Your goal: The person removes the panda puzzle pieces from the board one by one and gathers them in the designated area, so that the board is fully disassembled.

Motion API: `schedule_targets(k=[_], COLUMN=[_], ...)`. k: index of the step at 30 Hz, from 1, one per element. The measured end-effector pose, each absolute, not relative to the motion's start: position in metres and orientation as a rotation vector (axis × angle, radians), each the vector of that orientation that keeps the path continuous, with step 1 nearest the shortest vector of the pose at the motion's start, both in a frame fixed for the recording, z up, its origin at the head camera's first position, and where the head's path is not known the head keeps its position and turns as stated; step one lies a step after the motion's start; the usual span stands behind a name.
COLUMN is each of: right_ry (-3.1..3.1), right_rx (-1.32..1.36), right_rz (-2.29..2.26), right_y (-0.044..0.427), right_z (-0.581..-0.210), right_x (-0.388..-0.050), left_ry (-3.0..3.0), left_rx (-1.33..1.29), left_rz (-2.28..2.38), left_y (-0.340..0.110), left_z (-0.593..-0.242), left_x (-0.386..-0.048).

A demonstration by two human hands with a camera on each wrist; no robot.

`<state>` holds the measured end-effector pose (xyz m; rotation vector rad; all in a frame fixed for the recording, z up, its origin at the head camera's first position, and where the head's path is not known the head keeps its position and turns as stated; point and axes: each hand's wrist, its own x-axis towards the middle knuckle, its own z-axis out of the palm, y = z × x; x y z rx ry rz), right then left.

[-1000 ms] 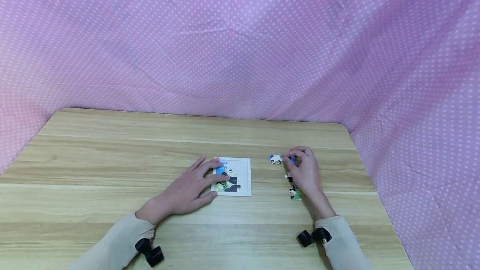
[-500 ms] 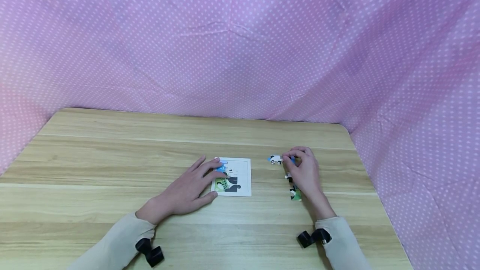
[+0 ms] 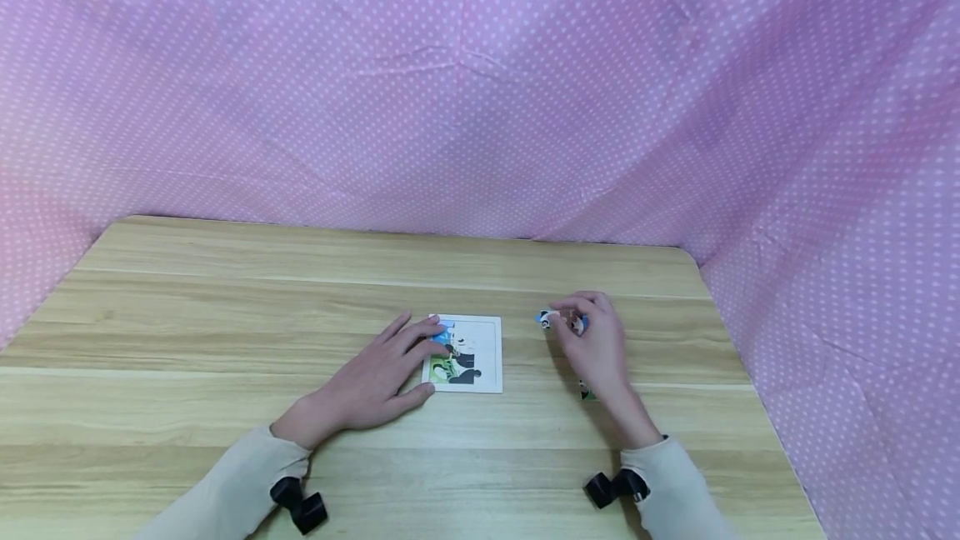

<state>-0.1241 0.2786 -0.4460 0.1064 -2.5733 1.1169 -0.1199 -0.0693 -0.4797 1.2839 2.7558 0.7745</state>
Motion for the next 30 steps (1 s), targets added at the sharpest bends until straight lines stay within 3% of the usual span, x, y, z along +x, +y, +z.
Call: schedule_targets(k=[30], right_ry=[-2.751], right_rx=[0.34], right_rz=[1.128], right_y=[0.214], right_z=[-0.453], right_x=[-0.116], left_ry=[2.753], left_rx=[1.286], left_rz=[0.79], left_y=[-0.07], left_z=[-0.481], left_x=[-0.121])
